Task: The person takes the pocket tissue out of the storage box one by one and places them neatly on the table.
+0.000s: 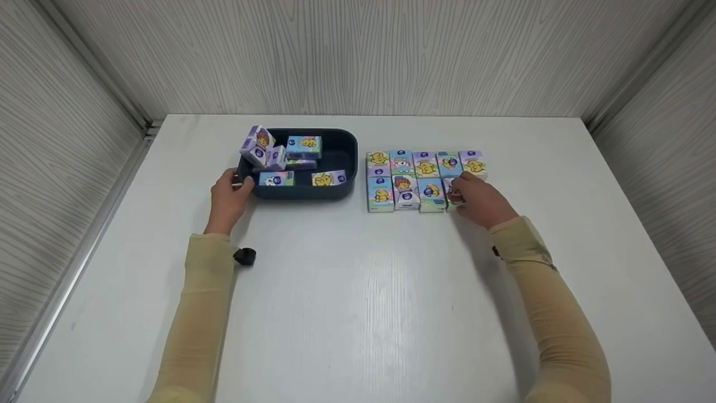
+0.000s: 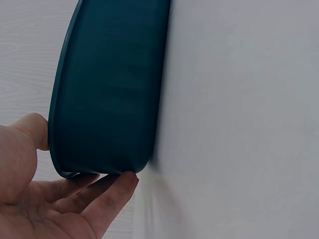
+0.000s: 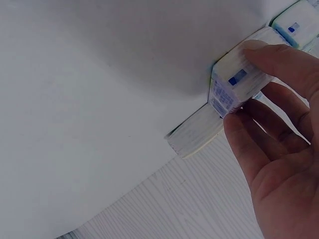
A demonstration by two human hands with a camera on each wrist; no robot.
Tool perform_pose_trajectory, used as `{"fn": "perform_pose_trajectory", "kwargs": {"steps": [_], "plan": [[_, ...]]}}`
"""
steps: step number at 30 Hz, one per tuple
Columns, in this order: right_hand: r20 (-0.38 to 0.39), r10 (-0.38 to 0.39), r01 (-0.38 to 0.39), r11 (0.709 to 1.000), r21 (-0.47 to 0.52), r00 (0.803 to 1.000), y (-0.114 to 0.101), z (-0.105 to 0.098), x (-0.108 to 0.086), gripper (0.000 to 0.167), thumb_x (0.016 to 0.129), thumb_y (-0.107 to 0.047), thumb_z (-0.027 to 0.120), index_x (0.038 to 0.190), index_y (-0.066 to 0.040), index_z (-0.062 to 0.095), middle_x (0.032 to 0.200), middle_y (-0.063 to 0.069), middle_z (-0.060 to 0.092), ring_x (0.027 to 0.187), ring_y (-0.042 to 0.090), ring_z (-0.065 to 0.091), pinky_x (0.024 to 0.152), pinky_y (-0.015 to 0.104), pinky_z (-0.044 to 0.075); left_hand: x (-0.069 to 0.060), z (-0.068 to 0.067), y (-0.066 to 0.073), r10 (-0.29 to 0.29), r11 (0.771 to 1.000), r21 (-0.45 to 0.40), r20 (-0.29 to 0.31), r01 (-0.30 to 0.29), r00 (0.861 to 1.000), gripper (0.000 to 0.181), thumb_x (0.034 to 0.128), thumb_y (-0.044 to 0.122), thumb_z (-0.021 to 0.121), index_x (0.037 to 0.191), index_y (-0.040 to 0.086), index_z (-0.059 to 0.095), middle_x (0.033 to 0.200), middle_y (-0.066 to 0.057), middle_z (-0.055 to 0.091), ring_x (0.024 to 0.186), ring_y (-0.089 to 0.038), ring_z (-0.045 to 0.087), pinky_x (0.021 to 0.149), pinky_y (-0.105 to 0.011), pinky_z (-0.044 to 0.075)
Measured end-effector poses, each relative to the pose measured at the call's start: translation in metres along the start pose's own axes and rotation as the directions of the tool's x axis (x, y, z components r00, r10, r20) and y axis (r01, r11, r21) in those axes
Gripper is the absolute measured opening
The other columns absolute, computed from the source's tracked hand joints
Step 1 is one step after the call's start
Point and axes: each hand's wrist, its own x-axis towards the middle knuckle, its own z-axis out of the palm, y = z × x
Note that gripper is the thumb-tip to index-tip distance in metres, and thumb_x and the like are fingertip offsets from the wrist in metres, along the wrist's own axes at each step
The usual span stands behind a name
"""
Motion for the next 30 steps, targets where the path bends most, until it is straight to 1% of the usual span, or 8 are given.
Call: {"fn": "perform_pose_trajectory", "kwargs": {"steps": [4, 10, 13, 18, 21, 23, 27, 30], "plan": [[0.045, 0.034, -0.033, 0.999, -0.029, 0.998, -0.006, -0.006, 0.001, 0.038, 0.076, 0.002, 0.076, 0.109, 0.002, 0.057, 0.106, 0.013, 0.051, 0.095, 0.031, 0.055, 0.086, 0.051, 0.046, 0.001, 0.0, 0.001, -0.002, 1.0, 0.003, 0.009, 0.002, 1.0, 0.041, 0.0954, 0.022, 0.053, 0.129, -0.001, 0.049, 0.123, -0.016, 0.057, 0.113, -0.022, 0.052, 0.097, -0.036, 0.04], [0.15, 0.098, -0.089, 0.994, -0.067, 0.984, -0.017, -0.017, 0.008, 0.048, 0.076, -0.001, 0.077, 0.117, 0.003, 0.054, 0.11, 0.015, 0.048, 0.094, 0.032, 0.052, 0.087, 0.054, 0.044, 0.0, -0.002, 0.003, -0.003, 1.0, 0.008, 0.009, 0.003, 1.0, 0.039, 0.0956, 0.021, 0.053, 0.127, -0.001, 0.05, 0.121, -0.015, 0.058, 0.11, -0.021, 0.053, 0.095, -0.036, 0.041], [0.183, 0.1, -0.09, 0.994, -0.061, 0.978, -0.022, -0.023, 0.012, 0.048, 0.075, -0.001, 0.077, 0.118, 0.004, 0.056, 0.111, 0.017, 0.05, 0.096, 0.033, 0.053, 0.087, 0.055, 0.044, -0.001, -0.002, 0.003, 0.0, 1.0, 0.005, 0.007, 0.0, 1.0, 0.038, 0.0956, 0.02, 0.052, 0.127, -0.001, 0.05, 0.119, -0.016, 0.059, 0.107, -0.022, 0.054, 0.093, -0.036, 0.042], [0.17, 0.059, -0.056, 0.998, -0.022, 0.984, -0.037, -0.034, 0.027, 0.039, 0.08, -0.001, 0.071, 0.116, 0.006, 0.059, 0.117, 0.024, 0.053, 0.108, 0.041, 0.05, 0.089, 0.057, 0.041, -0.002, -0.003, 0.002, 0.012, 1.0, -0.007, -0.01, -0.012, 1.0, 0.037, 0.0949, 0.019, 0.054, 0.125, -0.002, 0.052, 0.114, -0.017, 0.061, 0.102, -0.024, 0.055, 0.09, -0.037, 0.043], [0.158, 0.061, -0.06, 0.998, -0.007, 0.986, -0.055, -0.04, 0.042, 0.038, 0.085, -0.006, 0.068, 0.121, 0.003, 0.058, 0.127, 0.024, 0.05, 0.118, 0.042, 0.046, 0.095, 0.057, 0.037, -0.001, -0.003, 0.001, -0.006, 1.0, 0.0, 0.0, 0.006, 1.0, 0.039, 0.0949, 0.02, 0.053, 0.126, -0.002, 0.051, 0.118, -0.017, 0.06, 0.106, -0.023, 0.055, 0.093, -0.037, 0.042], [0.139, 0.038, -0.041, 0.999, 0.018, 0.99, -0.068, -0.043, 0.054, 0.038, 0.087, -0.008, 0.068, 0.123, 0.001, 0.057, 0.129, 0.022, 0.05, 0.12, 0.041, 0.045, 0.097, 0.055, 0.037, -0.001, -0.004, 0.001, -0.023, 1.0, 0.002, 0.008, 0.023, 1.0, 0.04, 0.095, 0.021, 0.053, 0.128, -0.001, 0.05, 0.12, -0.016, 0.058, 0.108, -0.022, 0.054, 0.094, -0.036, 0.042], [0.072, -0.049, 0.045, 0.998, 0.053, 0.996, -0.099, -0.047, 0.081, 0.038, 0.088, -0.008, 0.068, 0.124, -0.003, 0.058, 0.126, 0.016, 0.054, 0.12, 0.036, 0.048, 0.099, 0.05, 0.038, 0.0, -0.004, 0.002, -0.029, 1.0, -0.008, 0.015, 0.029, 0.999, 0.04, 0.0954, 0.022, 0.053, 0.128, -0.001, 0.049, 0.122, -0.015, 0.058, 0.109, -0.021, 0.053, 0.095, -0.036, 0.042], [0.037, -0.12, 0.118, 0.992, 0.051, 0.992, -0.122, -0.047, 0.098, 0.036, 0.088, -0.009, 0.068, 0.122, -0.004, 0.059, 0.124, 0.014, 0.055, 0.118, 0.033, 0.05, 0.099, 0.048, 0.039, -0.001, -0.004, 0.003, -0.025, 1.0, -0.013, 0.02, 0.026, 0.999, 0.04, 0.0954, 0.022, 0.053, 0.128, -0.001, 0.05, 0.12, -0.015, 0.058, 0.107, -0.021, 0.054, 0.093, -0.035, 0.042]]}}
